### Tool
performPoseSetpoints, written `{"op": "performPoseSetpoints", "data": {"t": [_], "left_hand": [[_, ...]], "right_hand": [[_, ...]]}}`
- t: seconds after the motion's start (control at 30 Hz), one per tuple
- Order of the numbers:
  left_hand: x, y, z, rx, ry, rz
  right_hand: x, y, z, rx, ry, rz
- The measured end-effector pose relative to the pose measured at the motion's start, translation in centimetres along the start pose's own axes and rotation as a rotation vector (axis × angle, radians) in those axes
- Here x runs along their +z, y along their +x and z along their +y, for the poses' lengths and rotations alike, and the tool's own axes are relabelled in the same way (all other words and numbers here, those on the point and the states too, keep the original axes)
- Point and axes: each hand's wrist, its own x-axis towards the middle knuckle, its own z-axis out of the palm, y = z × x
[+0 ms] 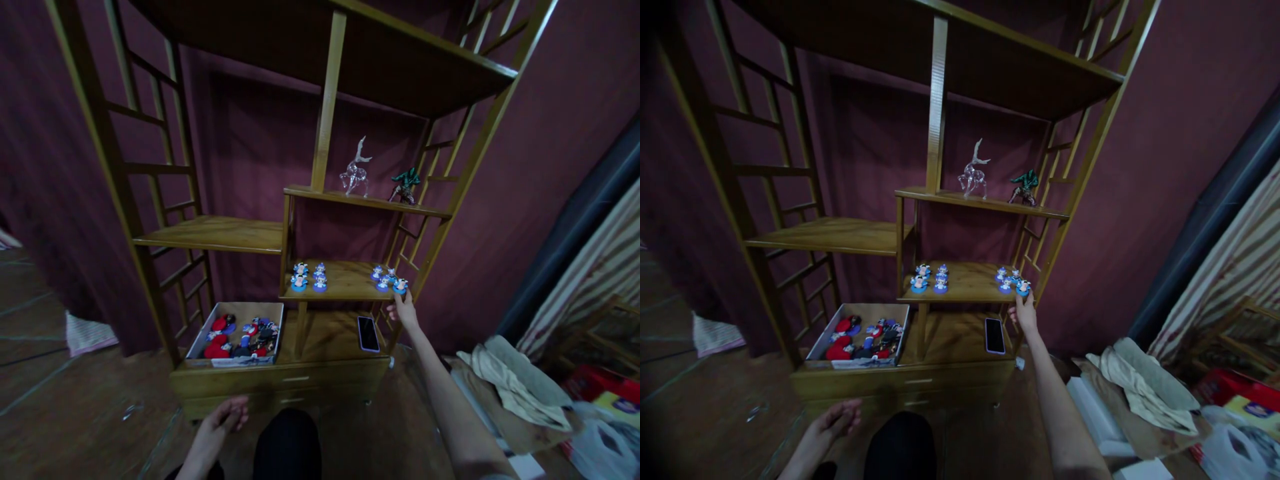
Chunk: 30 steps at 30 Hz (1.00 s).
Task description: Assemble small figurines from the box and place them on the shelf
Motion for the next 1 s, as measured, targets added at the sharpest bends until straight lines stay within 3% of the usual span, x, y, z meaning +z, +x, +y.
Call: {"op": "performPoseSetpoints", "data": {"t": [0.37,0.47,0.63,0.73,0.8,0.9,1.0], "left_hand": [[-0.3,-0.7,0.9,0.013,-0.018,0.03],[-0.5,-1.2,1.1,0.023,-0.099,0.049],[-1.8,-0.5,1.1,-0.093,-0.275,0.162],[-2.5,1.8,1.6,-0.184,-0.397,0.371],[-2.6,4.0,2.7,-0.194,-0.493,0.431],[-2.6,7.7,4.9,-0.158,-0.601,0.399],[-3.3,11.2,6.4,-0.116,-0.684,0.399]], "right_hand": [[1.2,-3.0,3.4,-0.099,0.267,-0.027],[2.7,-4.7,5.3,-0.032,0.42,-0.091],[7.9,-11.4,7.8,0.091,0.455,-0.254],[11.8,-17.0,7.7,0.106,0.386,-0.533],[14.3,-19.9,6.7,0.071,0.384,-0.663],[17.8,-22.1,4.5,0.039,0.39,-0.77],[21.7,-22.1,2.6,0.041,0.399,-0.817]]}}
